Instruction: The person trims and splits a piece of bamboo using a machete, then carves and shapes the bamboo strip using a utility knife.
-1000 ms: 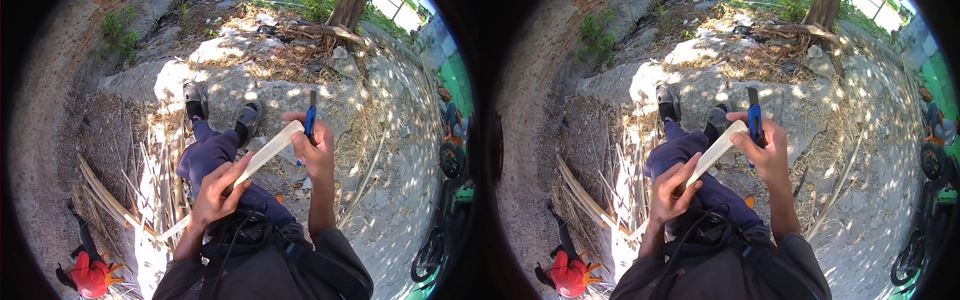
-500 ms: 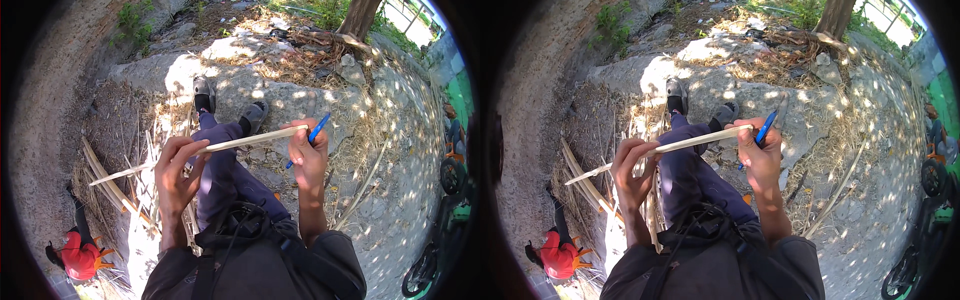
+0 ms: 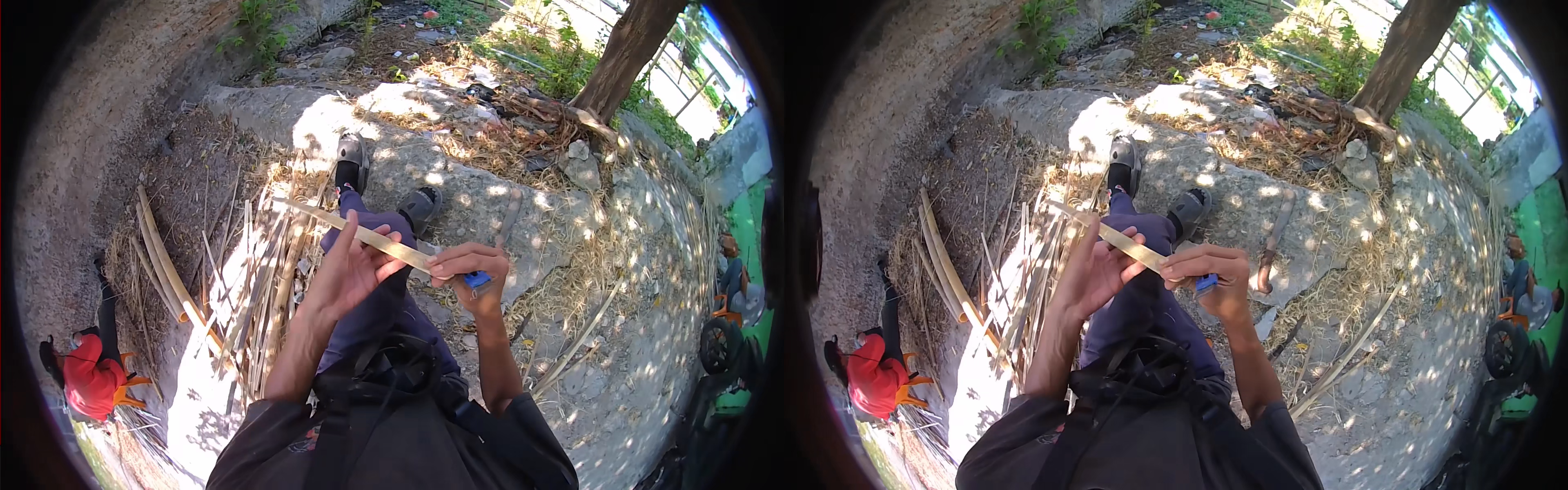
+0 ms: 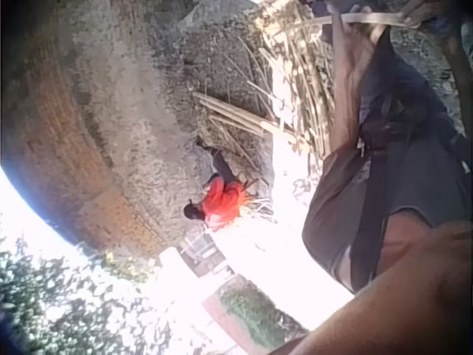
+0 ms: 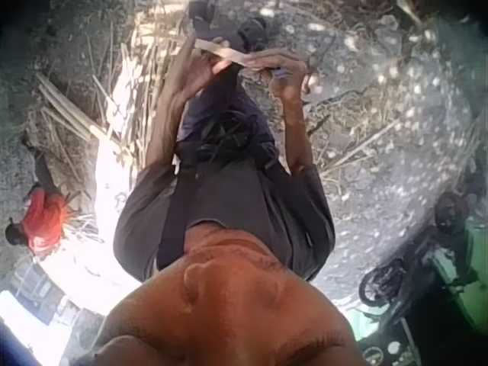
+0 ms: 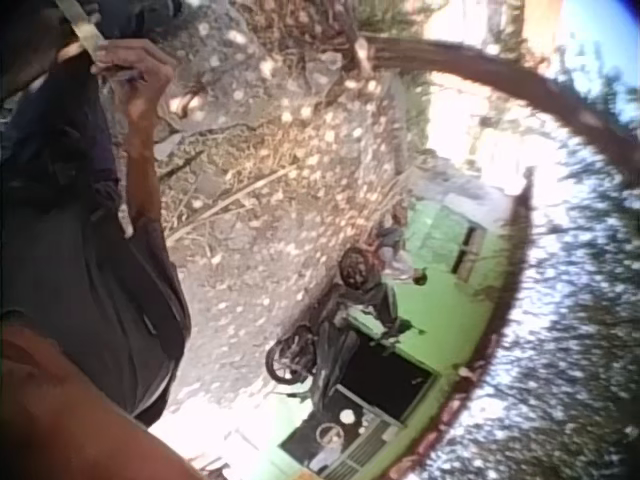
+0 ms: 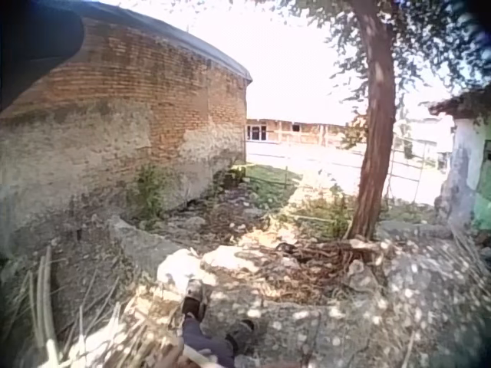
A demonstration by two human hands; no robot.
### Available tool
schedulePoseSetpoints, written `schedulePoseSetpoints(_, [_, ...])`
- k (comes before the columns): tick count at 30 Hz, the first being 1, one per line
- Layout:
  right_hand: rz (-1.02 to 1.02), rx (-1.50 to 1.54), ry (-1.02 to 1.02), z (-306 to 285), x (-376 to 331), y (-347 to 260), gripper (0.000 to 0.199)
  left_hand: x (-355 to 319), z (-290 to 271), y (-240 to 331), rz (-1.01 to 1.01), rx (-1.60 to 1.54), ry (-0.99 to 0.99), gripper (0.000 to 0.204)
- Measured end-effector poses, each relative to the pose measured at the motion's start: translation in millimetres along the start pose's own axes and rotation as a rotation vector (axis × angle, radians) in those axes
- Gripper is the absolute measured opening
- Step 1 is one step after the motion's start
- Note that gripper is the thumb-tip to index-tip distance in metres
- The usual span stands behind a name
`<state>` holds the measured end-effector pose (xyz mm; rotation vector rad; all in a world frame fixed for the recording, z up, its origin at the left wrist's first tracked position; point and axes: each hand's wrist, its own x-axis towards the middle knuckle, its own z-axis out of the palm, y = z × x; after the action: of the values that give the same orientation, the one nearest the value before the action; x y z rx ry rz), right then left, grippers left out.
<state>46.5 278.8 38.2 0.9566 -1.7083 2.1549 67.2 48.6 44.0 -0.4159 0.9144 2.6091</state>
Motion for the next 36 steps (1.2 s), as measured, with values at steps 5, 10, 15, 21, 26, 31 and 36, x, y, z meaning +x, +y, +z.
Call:
schedulePoseSetpoints(5, [0.072, -0.145, -0.358, 1.3, -4.7, -20.2, 0.034, 25.5, -19.9, -7.9, -0.051, 0.049, -0.173, 0.045])
schedulePoseSetpoints(10, [0.321, 0.053, -0.108, -7.2, -34.5, -15.3, 0.038, 36.3, -10.2, -7.4, -0.035, 0.059, -0.329, 0.056])
schedulePoseSetpoints(15, [0.75, -0.004, 0.059, 5.3, -49.6, -8.9, 0.045, 51.8, -9.3, -9.4, 0.047, 0.292, -0.321, 0.058])
schedulePoseSetpoints(21, [0.763, 0.036, 0.245, 36.5, -63.2, 20.3, 0.031, 82.1, 8.3, -7.6, 0.192, 0.101, -0.167, 0.05])
schedulePoseSetpoints(26, [0.615, -0.204, 0.192, 58.6, -56.3, 28.1, 0.041, 122.1, -8.0, -9.0, 0.344, 0.133, 0.039, 0.045])
schedulePoseSetpoints(31, [0.662, -0.146, 0.045, 20.8, -64.4, 31.0, 0.073, 121.2, -18.7, -5.9, 0.309, 0.188, -0.024, 0.037])
schedulePoseSetpoints(36, [0.453, -0.322, -0.218, 15.4, -72.9, 56.9, 0.049, 128.6, -24.5, -2.3, 0.293, 0.137, -0.1, 0.035])
